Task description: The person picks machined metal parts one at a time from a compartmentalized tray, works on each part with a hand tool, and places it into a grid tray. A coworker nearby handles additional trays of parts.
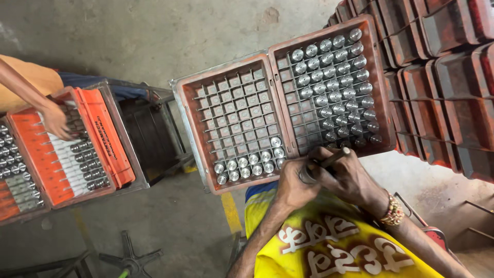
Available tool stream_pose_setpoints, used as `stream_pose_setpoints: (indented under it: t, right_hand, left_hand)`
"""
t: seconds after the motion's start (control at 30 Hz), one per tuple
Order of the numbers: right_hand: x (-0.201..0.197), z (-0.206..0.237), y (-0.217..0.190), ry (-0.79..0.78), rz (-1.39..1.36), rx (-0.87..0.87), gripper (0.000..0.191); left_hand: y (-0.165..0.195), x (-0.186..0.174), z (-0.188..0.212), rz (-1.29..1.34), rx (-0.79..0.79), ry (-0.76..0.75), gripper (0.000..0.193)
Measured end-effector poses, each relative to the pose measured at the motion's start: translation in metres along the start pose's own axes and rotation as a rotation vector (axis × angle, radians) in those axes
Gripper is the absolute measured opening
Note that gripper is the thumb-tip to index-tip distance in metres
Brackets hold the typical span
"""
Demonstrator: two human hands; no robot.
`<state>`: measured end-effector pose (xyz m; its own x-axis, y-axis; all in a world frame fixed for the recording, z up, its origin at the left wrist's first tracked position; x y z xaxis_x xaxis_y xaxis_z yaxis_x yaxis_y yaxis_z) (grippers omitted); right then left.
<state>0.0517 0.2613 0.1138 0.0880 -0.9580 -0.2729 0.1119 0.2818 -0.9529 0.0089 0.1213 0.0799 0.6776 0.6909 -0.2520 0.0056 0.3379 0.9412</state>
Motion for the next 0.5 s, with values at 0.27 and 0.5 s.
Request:
stream_pose_setpoints:
  t: [0.27,0.5]
  right_hand:
    - [-0.039,0.031,0.043,0.631,0.028,-0.13,0.025]
    - [-0.11,0.063,0.098,0.859,-0.587,0.116,0.026]
  left_hand:
    - [-0.085,-0.035,0.011,-0.312,-0.53,-0.068,0.027]
    - [-0.169,-0.051,-0.028,-0.946,-0.11,0.155,0.052]
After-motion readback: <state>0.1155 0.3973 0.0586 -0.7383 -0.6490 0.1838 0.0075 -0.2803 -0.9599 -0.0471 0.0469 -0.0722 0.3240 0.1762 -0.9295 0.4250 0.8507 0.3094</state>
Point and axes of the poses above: each hand's wrist, its own z-axis away from the middle knuckle, its own x-axis out of the palm, y = z × x, the point moved 4 cm from there along -z, towards the middle knuckle, and after that the axes turned 12 degrees about -z, right-handed, at the moved point
